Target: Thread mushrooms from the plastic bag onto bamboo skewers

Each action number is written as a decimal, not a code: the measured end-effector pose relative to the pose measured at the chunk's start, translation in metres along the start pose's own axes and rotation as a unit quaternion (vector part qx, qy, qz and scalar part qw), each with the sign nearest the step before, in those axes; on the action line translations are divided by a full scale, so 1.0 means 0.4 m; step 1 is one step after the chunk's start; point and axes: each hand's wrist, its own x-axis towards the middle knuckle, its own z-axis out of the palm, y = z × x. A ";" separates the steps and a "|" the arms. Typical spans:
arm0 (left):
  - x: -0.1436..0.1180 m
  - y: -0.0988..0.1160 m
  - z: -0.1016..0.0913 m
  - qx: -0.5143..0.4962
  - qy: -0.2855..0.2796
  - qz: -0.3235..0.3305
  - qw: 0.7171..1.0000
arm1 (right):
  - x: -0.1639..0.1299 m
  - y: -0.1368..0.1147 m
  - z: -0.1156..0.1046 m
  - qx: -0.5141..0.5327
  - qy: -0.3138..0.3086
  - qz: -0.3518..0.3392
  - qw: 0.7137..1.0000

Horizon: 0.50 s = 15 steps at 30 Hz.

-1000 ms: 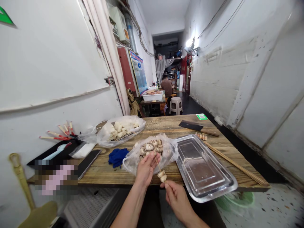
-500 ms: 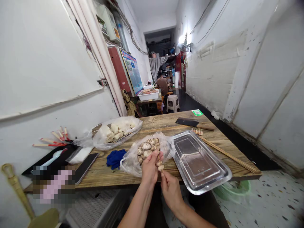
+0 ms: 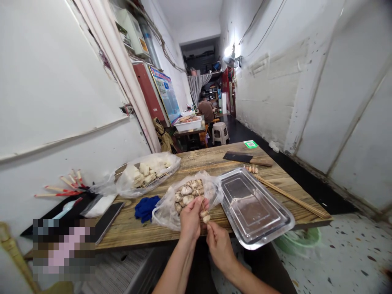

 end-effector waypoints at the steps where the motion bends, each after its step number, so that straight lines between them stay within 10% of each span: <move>1: 0.001 0.000 0.000 0.001 0.000 0.003 1.000 | 0.000 0.000 0.002 0.000 0.003 0.000 1.000; 15: -0.010 -0.056 0.000 0.011 0.043 0.075 0.996 | 0.004 0.026 0.029 -0.051 -0.001 0.026 0.998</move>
